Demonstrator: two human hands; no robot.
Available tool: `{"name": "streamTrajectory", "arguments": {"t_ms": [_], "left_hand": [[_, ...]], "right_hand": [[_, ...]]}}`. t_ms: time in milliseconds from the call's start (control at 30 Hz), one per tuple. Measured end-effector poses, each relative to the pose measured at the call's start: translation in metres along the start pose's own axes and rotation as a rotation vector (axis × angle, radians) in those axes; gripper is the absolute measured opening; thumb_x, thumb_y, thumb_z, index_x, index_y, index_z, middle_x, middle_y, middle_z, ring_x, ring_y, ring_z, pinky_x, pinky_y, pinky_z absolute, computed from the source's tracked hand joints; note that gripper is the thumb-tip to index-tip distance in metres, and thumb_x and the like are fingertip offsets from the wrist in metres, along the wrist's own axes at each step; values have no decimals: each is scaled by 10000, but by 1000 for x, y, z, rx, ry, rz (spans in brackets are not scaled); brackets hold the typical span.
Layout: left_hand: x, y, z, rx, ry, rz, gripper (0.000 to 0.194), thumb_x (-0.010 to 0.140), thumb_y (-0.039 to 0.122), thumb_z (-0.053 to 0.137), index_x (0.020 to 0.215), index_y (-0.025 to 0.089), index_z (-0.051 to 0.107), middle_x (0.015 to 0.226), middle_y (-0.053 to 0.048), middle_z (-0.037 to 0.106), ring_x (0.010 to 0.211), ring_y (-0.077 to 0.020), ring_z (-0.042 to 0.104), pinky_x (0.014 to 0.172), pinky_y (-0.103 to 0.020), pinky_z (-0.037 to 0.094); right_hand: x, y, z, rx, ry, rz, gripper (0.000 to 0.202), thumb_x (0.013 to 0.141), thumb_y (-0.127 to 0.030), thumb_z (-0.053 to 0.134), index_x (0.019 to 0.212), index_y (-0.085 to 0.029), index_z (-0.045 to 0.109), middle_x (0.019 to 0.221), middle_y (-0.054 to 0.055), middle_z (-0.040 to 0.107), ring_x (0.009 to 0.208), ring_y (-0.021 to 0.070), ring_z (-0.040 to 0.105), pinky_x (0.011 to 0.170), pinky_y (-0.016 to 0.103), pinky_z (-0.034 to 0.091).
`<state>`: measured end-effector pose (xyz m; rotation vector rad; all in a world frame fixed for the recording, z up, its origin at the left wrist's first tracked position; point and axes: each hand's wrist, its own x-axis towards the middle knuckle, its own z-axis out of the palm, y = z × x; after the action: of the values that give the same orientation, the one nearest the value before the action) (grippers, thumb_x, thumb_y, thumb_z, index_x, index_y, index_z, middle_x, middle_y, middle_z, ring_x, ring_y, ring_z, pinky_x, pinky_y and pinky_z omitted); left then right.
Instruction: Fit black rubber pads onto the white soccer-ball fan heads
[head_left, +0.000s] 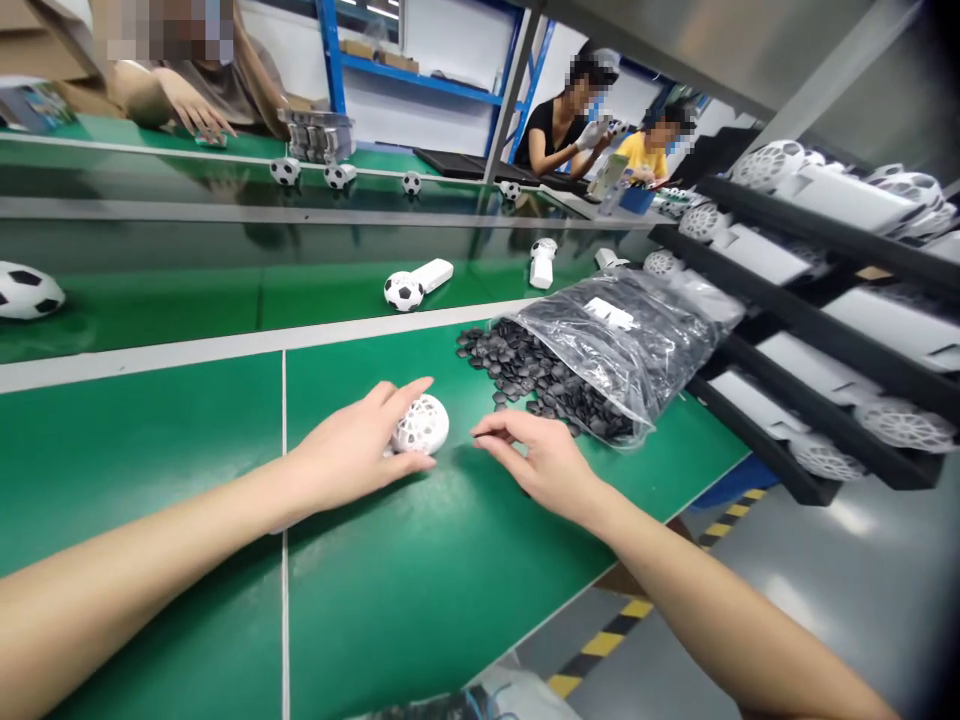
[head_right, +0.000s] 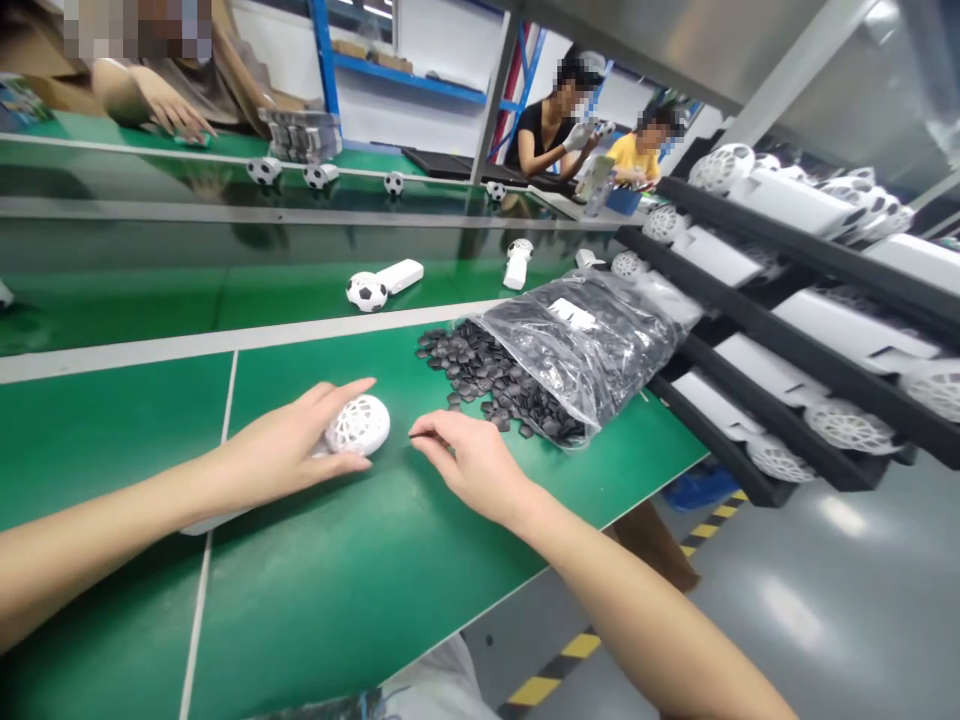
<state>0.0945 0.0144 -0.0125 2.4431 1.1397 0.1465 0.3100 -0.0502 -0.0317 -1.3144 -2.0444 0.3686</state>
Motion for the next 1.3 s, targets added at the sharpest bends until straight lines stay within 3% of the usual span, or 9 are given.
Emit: {"name": "streamTrajectory", "arguments": {"t_ms": [67,300,500,633,867,1000,1100,1167,1300], "left_hand": [[1,-1,5,-33,24,-12,725,768,526,490,1389,307,186,1178,-86,451,827,-222,587,667,-310,457],[-2,-9,14,-110,82,37,763,708,497,587,1365,341,232,1137,-54,451,928,-231,551,739,-318,457],[-1,-8,12,-130,122,76,651,720,492,577,1305,304,364,1119,-52,490,966,-234,539,788,-332,446],[0,-6,8,-138,100,59,590,720,477,581,1262,307,423,1067,-42,523,934,-229,548,769,-326,445],[5,-9,8,-96,89,63,558,726,516,544,1234,305,455,1126,-44,540,917,-253,566,744,-347,453],[4,-10,10,-98,100,72,570,714,562,527,1218,300,473,1124,-50,562,940,-276,566,746,-366,466],[3,-10,12,-106,98,74,597,695,565,548,1222,297,463,1162,-41,555,996,-281,552,795,-378,467],[3,-10,12,-119,83,30,639,661,571,582,1216,284,452,1173,-44,560,990,-283,561,798,-381,476],[5,-10,11,-127,60,-36,616,610,511,630,1143,255,459,1107,-51,604,901,-284,599,724,-360,501]], "right_hand": [[-1,-9,1,41,30,-17,104,828,-183,544,860,-202,641,843,30,658,791,136,611,726,264,498],[11,-20,21,78,2,-135,88,821,-174,556,835,-202,639,800,22,641,787,144,588,742,297,476],[22,-22,30,92,32,-67,67,753,-162,622,698,-193,601,961,52,526,939,175,523,839,363,458],[23,-21,30,194,11,53,154,720,-177,656,804,-202,529,1160,69,480,1146,197,439,939,390,416],[19,-13,45,379,7,169,314,730,-255,643,965,-215,439,1248,88,429,1101,175,478,656,233,528],[20,-9,38,374,-21,153,317,765,-278,613,1028,-216,448,1253,85,437,1092,165,484,623,212,524],[13,2,11,210,-27,86,159,826,-246,553,977,-202,528,1079,58,568,1002,149,530,726,257,508],[3,13,-8,-35,-33,89,88,840,-225,543,905,-192,591,951,51,615,934,165,543,819,324,470],[-16,36,-24,-485,-152,122,168,847,-238,530,954,-160,634,889,88,636,847,217,520,776,380,458]]}}
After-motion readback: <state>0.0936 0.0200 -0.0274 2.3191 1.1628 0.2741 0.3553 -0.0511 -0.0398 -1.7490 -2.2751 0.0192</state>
